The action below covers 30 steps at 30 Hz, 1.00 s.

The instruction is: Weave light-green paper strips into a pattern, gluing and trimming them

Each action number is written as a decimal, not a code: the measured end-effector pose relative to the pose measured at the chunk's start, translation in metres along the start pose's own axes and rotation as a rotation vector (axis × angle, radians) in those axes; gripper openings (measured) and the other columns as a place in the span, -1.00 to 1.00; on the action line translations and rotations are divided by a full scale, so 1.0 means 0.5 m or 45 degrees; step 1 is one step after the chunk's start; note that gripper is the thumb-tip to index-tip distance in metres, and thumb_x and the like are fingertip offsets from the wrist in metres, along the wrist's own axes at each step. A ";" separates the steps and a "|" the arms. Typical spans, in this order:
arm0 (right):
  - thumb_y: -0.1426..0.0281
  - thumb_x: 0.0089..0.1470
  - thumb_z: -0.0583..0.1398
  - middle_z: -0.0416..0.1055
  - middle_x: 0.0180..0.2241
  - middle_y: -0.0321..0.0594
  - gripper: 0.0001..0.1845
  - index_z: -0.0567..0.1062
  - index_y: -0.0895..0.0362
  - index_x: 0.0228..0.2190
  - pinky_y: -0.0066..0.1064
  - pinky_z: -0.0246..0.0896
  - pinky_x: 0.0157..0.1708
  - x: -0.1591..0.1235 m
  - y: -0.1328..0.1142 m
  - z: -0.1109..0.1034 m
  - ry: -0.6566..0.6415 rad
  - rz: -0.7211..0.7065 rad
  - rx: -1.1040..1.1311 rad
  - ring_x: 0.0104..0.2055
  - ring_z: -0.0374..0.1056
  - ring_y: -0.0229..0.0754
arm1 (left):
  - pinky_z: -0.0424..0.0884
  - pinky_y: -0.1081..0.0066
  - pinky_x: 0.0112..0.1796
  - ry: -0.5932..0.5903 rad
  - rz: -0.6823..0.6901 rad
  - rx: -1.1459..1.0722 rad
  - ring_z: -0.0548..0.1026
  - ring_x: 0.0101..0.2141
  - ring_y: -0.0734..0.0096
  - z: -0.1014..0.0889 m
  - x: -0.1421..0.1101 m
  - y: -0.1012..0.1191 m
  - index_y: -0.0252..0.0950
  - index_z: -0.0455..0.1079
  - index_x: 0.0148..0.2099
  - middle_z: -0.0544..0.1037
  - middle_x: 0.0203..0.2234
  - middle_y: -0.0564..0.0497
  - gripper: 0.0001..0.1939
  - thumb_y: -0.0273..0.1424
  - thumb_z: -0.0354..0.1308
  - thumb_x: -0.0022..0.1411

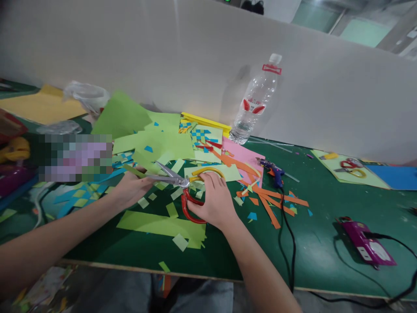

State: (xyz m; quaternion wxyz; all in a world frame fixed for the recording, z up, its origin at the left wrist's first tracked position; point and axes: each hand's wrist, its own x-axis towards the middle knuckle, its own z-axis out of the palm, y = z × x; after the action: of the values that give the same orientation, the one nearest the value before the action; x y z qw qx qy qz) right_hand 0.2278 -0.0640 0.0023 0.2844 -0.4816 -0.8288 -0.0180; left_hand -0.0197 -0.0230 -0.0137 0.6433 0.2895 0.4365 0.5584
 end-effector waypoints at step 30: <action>0.22 -0.07 0.24 0.33 0.03 0.05 -0.39 0.30 0.16 0.02 0.00 0.24 0.09 0.003 -0.003 -0.020 -0.113 0.020 0.225 0.12 0.26 0.11 | 0.50 0.48 -0.36 -0.030 -0.062 0.075 0.56 -0.44 0.41 0.011 -0.011 0.005 -0.38 0.47 -0.44 0.60 -0.48 -0.02 -0.71 -0.75 0.37 -0.26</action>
State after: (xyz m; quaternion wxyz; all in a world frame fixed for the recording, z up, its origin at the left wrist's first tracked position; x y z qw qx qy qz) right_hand 0.2303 -0.0665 0.0117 0.2889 -0.4614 -0.8352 0.0788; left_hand -0.0162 -0.0273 -0.0077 0.6530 0.3044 0.4519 0.5261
